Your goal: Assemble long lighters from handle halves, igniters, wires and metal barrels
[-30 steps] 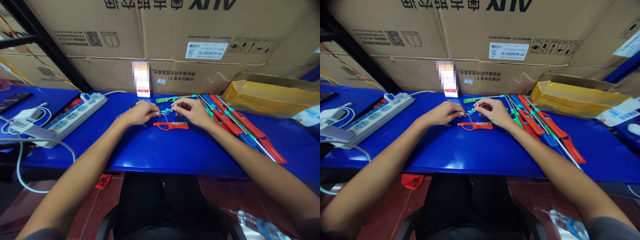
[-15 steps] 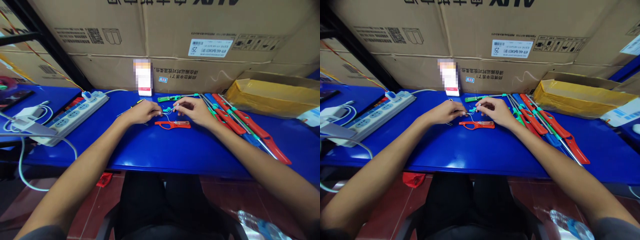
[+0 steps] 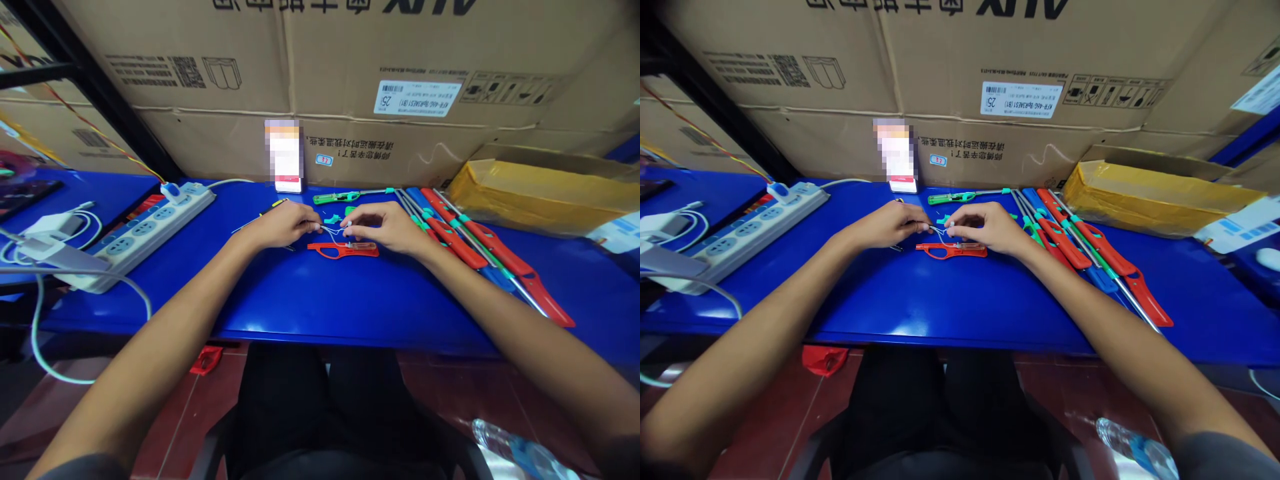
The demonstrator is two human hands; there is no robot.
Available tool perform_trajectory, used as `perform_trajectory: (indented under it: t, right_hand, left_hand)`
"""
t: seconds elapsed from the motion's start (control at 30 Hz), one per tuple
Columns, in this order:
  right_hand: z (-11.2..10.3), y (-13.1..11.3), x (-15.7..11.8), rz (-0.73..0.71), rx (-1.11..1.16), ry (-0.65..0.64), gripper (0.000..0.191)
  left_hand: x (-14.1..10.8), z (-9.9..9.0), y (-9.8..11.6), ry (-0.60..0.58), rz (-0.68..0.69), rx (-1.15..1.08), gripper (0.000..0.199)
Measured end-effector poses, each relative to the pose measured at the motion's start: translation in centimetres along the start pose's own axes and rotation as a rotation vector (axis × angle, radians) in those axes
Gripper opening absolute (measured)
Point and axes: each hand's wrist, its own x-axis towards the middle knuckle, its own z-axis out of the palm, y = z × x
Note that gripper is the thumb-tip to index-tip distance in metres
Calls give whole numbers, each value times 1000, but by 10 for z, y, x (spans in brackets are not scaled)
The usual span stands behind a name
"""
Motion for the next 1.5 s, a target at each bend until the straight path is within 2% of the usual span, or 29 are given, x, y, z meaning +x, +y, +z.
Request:
perform_trajectory:
  t: [0.23, 0.47, 0.7, 0.93, 1.5]
  right_hand:
    - [-7, -1, -1, 61, 88, -153, 34]
    - [-12, 0, 0, 59, 65, -171, 34]
    - [-16, 3, 3, 5, -69, -168, 36]
    - [-13, -2, 0, 72, 62, -215, 39]
    - [-7, 1, 0, 41, -48, -195, 27]
  left_hand:
    - [-1, -2, -1, -2, -15, 14, 35]
    - [0, 0, -3, 5, 0, 8, 35]
    - [0, -1, -3, 21, 5, 4, 33]
    - [0, 0, -1, 20, -5, -2, 32]
    - [-1, -1, -2, 3, -11, 13, 33]
